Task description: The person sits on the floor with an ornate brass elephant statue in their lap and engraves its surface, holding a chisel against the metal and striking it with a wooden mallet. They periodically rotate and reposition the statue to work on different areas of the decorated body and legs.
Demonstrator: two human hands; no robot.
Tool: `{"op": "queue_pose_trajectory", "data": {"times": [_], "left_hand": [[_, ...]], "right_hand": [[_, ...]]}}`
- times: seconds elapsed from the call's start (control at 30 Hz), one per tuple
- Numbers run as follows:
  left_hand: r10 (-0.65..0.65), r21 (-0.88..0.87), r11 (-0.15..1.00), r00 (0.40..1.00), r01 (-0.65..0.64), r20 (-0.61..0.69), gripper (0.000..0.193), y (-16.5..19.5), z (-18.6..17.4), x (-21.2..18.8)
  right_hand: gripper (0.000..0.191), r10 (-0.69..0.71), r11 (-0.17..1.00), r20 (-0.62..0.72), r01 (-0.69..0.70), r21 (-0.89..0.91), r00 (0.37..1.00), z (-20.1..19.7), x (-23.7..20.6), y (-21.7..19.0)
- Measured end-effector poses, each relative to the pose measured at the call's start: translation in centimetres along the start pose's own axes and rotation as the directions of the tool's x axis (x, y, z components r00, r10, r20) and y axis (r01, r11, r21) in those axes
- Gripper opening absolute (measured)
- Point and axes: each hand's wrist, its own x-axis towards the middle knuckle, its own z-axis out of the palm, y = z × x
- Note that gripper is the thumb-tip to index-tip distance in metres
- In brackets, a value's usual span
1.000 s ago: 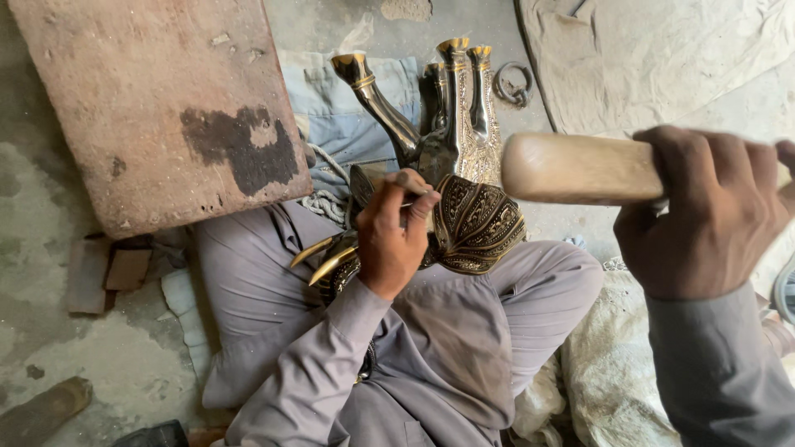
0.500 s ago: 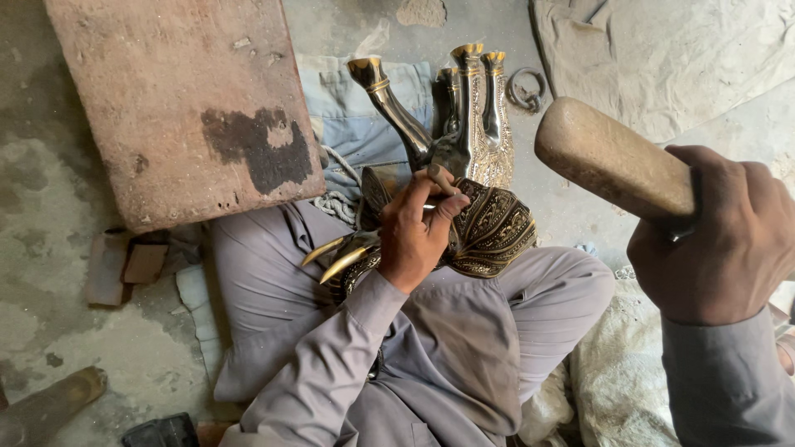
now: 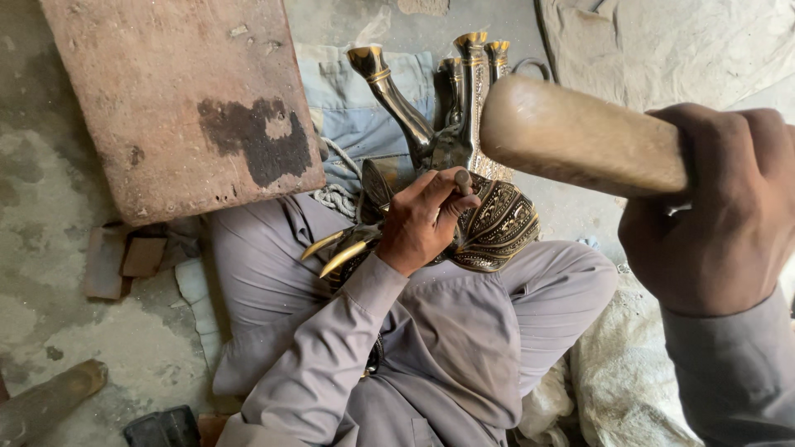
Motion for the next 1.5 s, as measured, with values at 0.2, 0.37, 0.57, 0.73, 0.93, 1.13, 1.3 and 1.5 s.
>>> {"op": "queue_pose_trajectory", "data": {"times": [0.2, 0.37, 0.57, 0.73, 0.93, 1.13, 1.3, 1.5], "left_hand": [[-0.020, 0.054, 0.998, 0.998, 0.018, 0.054, 0.024, -0.5, 0.2, -0.2], [-0.021, 0.026, 0.999, 0.999, 0.020, 0.044, 0.022, -1.0, 0.3, -0.5], [0.004, 0.027, 1.000, 0.998, -0.006, 0.055, 0.024, -1.4, 0.2, -0.5], [0.008, 0.023, 1.000, 0.999, -0.009, 0.040, 0.026, -1.3, 0.1, -0.5], [-0.003, 0.047, 0.999, 0.999, 0.001, 0.047, 0.029, -1.3, 0.1, -0.5], [-0.009, 0.042, 0.999, 0.998, 0.007, 0.056, 0.024, -1.4, 0.1, -0.5], [0.007, 0.049, 0.999, 0.998, -0.011, 0.070, 0.028, -1.3, 0.1, -0.4], [-0.016, 0.039, 0.999, 1.000, 0.015, 0.001, 0.028, -0.9, 0.1, -0.3]], "right_hand": [[0.031, -0.201, 0.955, 0.023, 0.200, -0.221, 0.979, -0.9, 2.0, -1.3], [0.022, -0.181, 0.933, 0.015, 0.177, -0.313, 0.983, -0.6, 2.8, -2.1], [0.012, -0.193, 0.894, 0.072, 0.206, -0.397, 0.979, 0.1, 1.9, -1.4], [0.029, -0.031, 0.992, 0.076, 0.040, -0.123, 0.997, 0.4, 0.5, -1.2], [0.026, -0.006, 0.992, 0.092, 0.018, -0.126, 0.996, 1.3, -0.1, -0.8], [0.013, -0.045, 0.969, 0.022, 0.049, -0.243, 0.999, 1.5, -1.3, -0.6], [0.007, -0.064, 0.950, 0.023, 0.068, -0.305, 0.998, 1.1, -0.9, -1.0], [0.012, -0.112, 0.929, 0.044, 0.121, -0.350, 0.993, -0.4, -0.5, -1.5]]}}
